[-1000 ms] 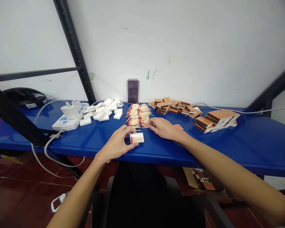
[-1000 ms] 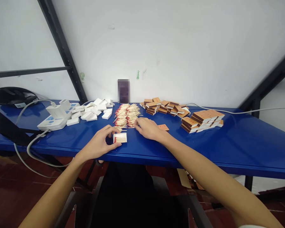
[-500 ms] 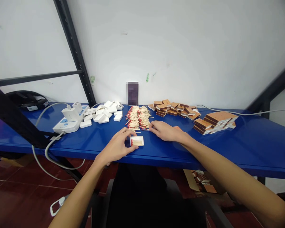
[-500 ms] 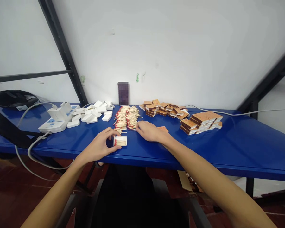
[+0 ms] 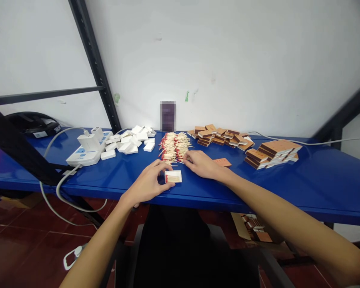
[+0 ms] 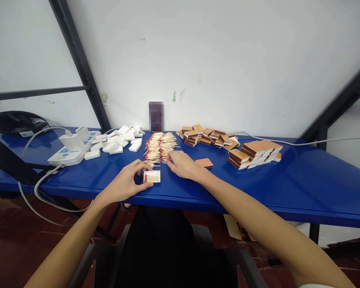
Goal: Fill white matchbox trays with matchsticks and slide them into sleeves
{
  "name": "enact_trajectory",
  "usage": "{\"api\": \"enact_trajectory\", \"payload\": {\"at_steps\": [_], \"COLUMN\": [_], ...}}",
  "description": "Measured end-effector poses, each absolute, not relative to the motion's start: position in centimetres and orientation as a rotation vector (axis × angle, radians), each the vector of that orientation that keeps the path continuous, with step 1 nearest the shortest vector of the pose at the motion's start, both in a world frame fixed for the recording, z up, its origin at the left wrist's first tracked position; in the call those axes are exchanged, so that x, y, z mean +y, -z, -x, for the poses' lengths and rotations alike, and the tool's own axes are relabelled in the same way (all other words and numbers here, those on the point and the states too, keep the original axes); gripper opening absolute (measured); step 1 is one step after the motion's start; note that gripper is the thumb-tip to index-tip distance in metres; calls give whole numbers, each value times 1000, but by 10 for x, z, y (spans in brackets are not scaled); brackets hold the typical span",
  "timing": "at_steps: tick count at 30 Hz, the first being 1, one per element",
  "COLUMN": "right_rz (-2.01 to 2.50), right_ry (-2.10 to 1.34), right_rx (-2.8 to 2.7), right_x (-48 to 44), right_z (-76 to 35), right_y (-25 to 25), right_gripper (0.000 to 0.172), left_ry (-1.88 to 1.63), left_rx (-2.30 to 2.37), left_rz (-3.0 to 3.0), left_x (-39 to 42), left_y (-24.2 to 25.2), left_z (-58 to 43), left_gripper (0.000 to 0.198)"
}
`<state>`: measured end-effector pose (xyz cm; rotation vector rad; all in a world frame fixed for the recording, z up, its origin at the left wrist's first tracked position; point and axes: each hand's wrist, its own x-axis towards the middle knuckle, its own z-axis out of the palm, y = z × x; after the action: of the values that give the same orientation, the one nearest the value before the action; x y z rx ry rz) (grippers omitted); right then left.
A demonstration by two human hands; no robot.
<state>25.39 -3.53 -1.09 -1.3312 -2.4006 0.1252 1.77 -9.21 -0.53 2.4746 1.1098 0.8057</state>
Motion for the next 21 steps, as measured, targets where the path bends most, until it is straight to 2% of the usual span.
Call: {"api": "enact_trajectory", "payload": {"at_steps": [13, 21], "right_rz": [1353, 1359], "right_ry": [-174, -210], "right_rx": [-2505, -2513], "right_x": [-42, -42], "right_z": [-261, -264], "right_y": [2, 3], "right_gripper": [7, 9], "left_ry": [-734, -717], "left_rx": [1135, 1135], "left_rz": [-2484, -2493], "left_x": [-95, -94], "left_y": [3, 4], "left_z": [-18, -19], "left_gripper": [30, 32]}}
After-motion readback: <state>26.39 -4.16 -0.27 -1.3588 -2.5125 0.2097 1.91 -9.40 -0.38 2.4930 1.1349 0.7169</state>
